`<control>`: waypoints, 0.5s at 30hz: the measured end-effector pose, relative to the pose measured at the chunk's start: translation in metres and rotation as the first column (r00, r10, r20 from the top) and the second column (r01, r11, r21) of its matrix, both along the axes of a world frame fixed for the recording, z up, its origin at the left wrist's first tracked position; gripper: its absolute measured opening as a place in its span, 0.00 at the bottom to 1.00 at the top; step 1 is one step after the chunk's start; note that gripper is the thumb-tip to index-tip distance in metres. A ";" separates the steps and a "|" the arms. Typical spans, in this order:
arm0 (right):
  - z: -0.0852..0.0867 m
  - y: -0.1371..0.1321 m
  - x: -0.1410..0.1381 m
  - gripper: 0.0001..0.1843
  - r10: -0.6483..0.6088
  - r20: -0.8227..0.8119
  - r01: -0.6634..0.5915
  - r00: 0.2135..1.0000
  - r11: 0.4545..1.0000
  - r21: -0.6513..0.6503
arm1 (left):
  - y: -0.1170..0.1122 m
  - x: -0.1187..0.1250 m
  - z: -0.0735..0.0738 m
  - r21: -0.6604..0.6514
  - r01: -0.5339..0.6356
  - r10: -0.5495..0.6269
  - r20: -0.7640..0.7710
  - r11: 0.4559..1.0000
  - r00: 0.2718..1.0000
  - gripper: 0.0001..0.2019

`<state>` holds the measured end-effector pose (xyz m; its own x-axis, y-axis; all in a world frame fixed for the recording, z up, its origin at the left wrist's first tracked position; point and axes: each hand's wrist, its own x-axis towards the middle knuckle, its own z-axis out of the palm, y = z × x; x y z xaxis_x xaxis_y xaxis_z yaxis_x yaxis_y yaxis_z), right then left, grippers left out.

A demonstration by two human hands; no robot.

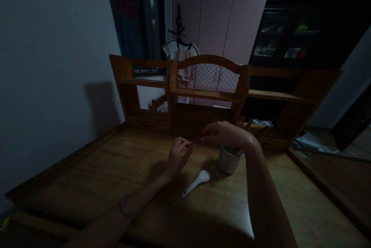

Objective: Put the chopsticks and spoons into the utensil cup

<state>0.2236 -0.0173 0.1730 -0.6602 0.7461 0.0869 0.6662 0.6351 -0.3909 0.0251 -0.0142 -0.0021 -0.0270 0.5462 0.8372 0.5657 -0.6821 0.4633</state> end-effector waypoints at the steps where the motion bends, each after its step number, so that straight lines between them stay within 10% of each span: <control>1: 0.000 0.000 0.000 0.18 0.002 -0.004 -0.002 1.000 1.000 -0.006 | 0.000 0.000 0.000 -0.015 0.003 -0.003 0.005 1.000 1.000 0.04; 15: 0.001 -0.001 -0.003 0.17 0.061 0.002 -0.061 0.998 0.998 -0.012 | -0.001 -0.002 0.000 -0.035 0.018 -0.017 0.044 0.999 0.999 0.04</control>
<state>0.2205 -0.0184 0.1738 -0.7047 0.7053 0.0764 0.6274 0.6699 -0.3969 0.0236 -0.0151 -0.0018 -0.0534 0.5758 0.8158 0.5326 -0.6747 0.5111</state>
